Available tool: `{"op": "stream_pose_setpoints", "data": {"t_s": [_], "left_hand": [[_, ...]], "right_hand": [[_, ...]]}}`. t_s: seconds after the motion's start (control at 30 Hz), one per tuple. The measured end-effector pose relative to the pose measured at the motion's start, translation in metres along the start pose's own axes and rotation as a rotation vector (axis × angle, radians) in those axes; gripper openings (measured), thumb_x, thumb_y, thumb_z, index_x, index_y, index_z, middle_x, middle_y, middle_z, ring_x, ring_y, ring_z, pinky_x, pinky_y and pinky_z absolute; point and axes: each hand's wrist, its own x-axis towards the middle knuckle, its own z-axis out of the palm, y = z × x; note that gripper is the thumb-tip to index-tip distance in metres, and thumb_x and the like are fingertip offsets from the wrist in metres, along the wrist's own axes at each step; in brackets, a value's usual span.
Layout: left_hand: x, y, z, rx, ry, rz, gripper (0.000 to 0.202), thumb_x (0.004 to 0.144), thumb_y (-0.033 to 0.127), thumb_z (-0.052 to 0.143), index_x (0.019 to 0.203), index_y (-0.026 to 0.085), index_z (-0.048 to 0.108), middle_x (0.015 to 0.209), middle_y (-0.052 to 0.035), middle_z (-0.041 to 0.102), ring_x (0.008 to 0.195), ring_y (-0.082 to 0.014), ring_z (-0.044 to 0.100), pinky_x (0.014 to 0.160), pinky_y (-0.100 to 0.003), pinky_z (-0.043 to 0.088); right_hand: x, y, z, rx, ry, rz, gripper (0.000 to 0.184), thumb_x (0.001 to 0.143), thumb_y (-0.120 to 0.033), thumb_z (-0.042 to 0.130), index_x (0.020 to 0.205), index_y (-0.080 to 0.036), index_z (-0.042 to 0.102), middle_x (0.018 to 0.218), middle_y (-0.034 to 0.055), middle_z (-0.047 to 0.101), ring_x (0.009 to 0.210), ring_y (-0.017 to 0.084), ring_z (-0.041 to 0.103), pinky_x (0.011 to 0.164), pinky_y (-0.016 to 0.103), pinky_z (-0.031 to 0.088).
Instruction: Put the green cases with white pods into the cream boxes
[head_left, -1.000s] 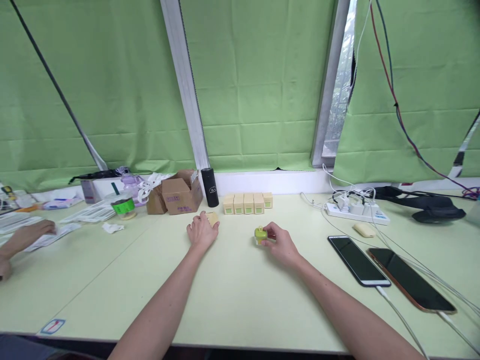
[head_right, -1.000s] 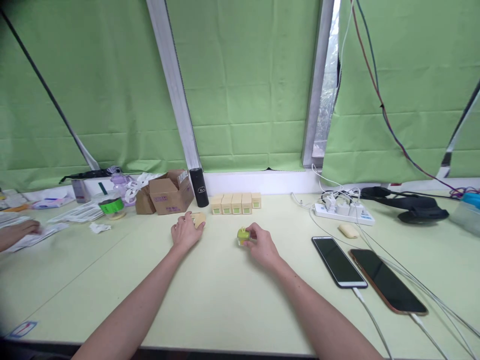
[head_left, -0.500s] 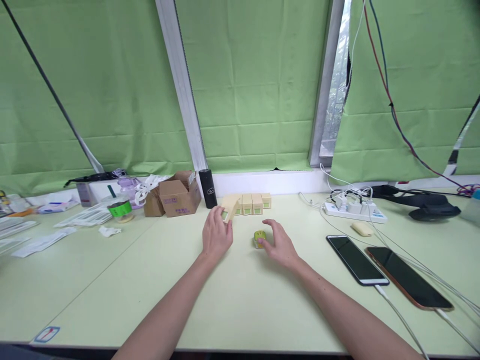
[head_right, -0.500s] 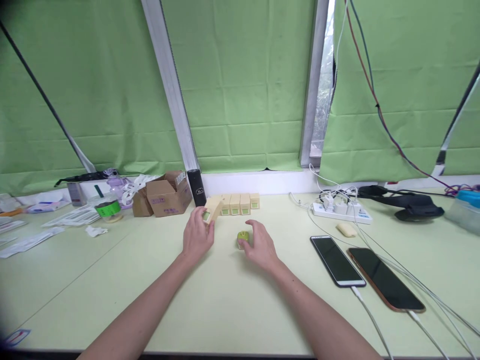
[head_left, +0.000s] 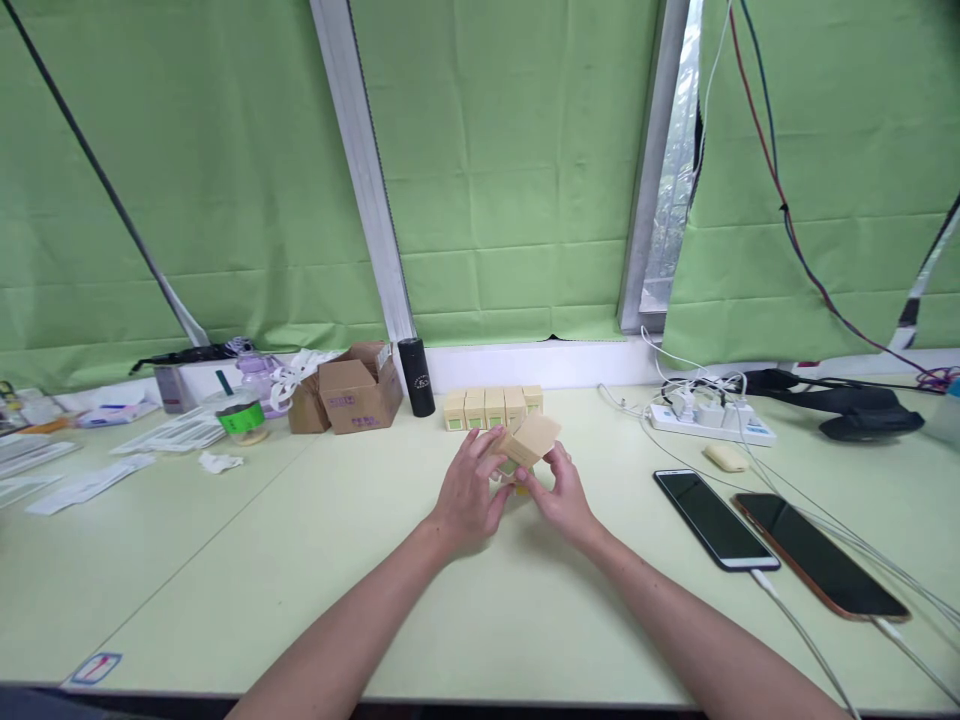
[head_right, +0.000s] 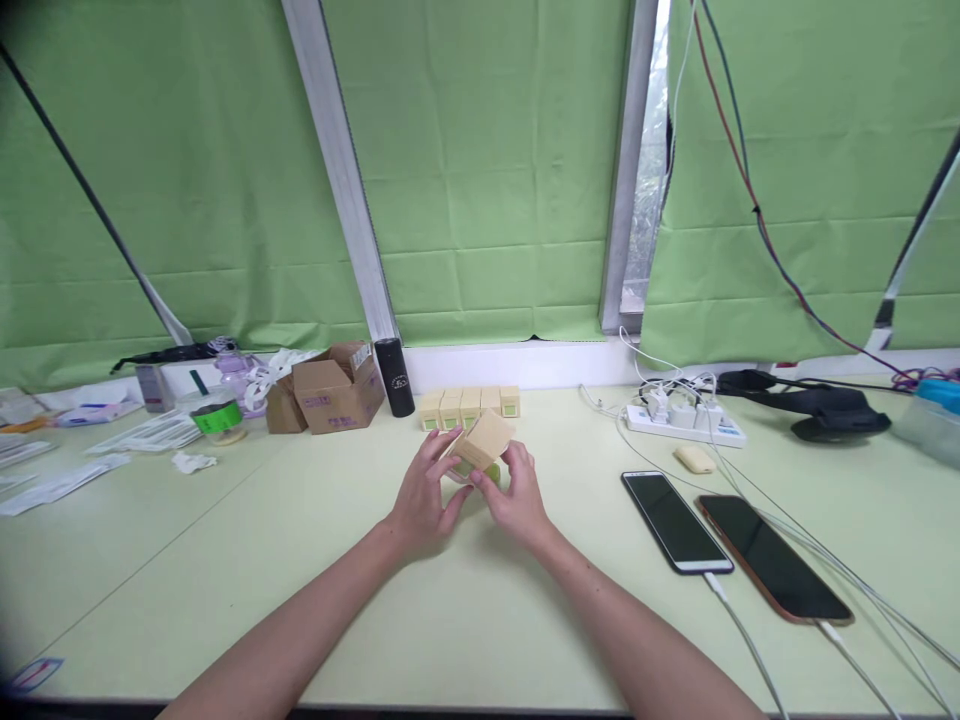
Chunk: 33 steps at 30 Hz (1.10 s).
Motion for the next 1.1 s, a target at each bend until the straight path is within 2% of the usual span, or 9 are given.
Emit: {"op": "stream_pose_setpoints", "data": {"t_s": [0.17,0.33,0.5,0.63,0.77,0.87,0.93,1.03,1.1], "left_hand": [[0.001,-0.005,-0.008,-0.031,0.081,-0.079,0.059,0.094,0.020,0.061,0.147,0.023,0.034,0.151,-0.0210,0.046,0.144,-0.0340,0.045,0.113,-0.063,0.044],[-0.003,-0.008,-0.009,-0.045,0.055,-0.184,0.061,0.095,0.019,0.059,0.151,0.022,0.034,0.148,-0.0198,0.047,0.142,-0.0331,0.046,0.113,-0.059,0.045],[-0.007,-0.011,-0.008,-0.060,-0.015,-0.193,0.066,0.092,0.017,0.059,0.153,0.023,0.034,0.149,-0.0191,0.046,0.142,-0.0337,0.044,0.115,-0.058,0.043],[-0.009,-0.014,-0.006,-0.032,0.009,-0.142,0.058,0.088,0.017,0.065,0.141,0.025,0.043,0.144,-0.0178,0.048,0.138,-0.0339,0.048,0.109,-0.058,0.048],[-0.008,-0.014,-0.005,0.006,0.070,-0.103,0.053,0.085,0.023,0.073,0.131,0.025,0.047,0.141,-0.0175,0.049,0.135,-0.0334,0.051,0.104,-0.056,0.052],[-0.005,-0.012,-0.006,-0.015,0.101,-0.075,0.052,0.084,0.025,0.075,0.129,0.025,0.047,0.142,-0.0176,0.048,0.137,-0.0335,0.050,0.106,-0.055,0.051],[-0.002,-0.010,-0.008,-0.061,0.106,-0.066,0.055,0.082,0.026,0.077,0.129,0.025,0.048,0.144,-0.0183,0.047,0.138,-0.0344,0.050,0.108,-0.056,0.049],[0.001,-0.007,-0.012,-0.164,0.094,-0.101,0.061,0.079,0.029,0.079,0.132,0.024,0.048,0.143,-0.0187,0.050,0.137,-0.0354,0.050,0.109,-0.057,0.047],[0.002,-0.005,-0.013,-0.241,0.097,-0.161,0.058,0.082,0.028,0.076,0.134,0.024,0.050,0.138,-0.0170,0.054,0.134,-0.0342,0.051,0.110,-0.057,0.046]], "right_hand": [[0.002,-0.005,-0.005,-0.067,0.054,-0.070,0.038,0.091,-0.040,0.068,0.125,-0.026,0.059,0.122,0.0100,0.062,0.116,0.032,0.056,0.098,0.051,0.050],[0.001,-0.005,-0.008,-0.179,0.029,-0.232,0.043,0.090,-0.030,0.066,0.132,-0.026,0.057,0.127,0.0119,0.061,0.123,0.035,0.054,0.102,0.055,0.048],[0.005,0.001,-0.016,-0.322,-0.063,-0.513,0.071,0.084,-0.016,0.059,0.151,-0.029,0.042,0.139,0.0094,0.063,0.132,0.037,0.050,0.106,0.061,0.042],[0.005,0.000,-0.018,-0.379,-0.080,-0.621,0.082,0.082,-0.006,0.053,0.156,-0.036,0.038,0.154,0.0054,0.054,0.136,0.036,0.047,0.107,0.062,0.044],[0.004,-0.002,-0.017,-0.394,-0.041,-0.649,0.082,0.085,-0.004,0.051,0.159,-0.037,0.035,0.161,0.0060,0.045,0.139,0.035,0.045,0.108,0.064,0.046],[0.005,-0.001,-0.017,-0.377,0.013,-0.612,0.083,0.088,-0.006,0.051,0.162,-0.032,0.027,0.158,0.0090,0.049,0.140,0.036,0.044,0.109,0.065,0.046],[0.006,0.000,-0.017,-0.362,0.057,-0.581,0.080,0.089,-0.007,0.051,0.162,-0.030,0.027,0.153,0.0101,0.053,0.139,0.036,0.044,0.109,0.065,0.046],[0.007,0.001,-0.018,-0.347,0.096,-0.556,0.076,0.090,-0.007,0.052,0.159,-0.029,0.031,0.147,0.0111,0.056,0.137,0.035,0.046,0.109,0.065,0.047],[0.007,0.000,-0.018,-0.332,0.106,-0.545,0.072,0.090,-0.009,0.052,0.157,-0.029,0.033,0.145,0.0118,0.056,0.135,0.035,0.047,0.109,0.065,0.047]]}}
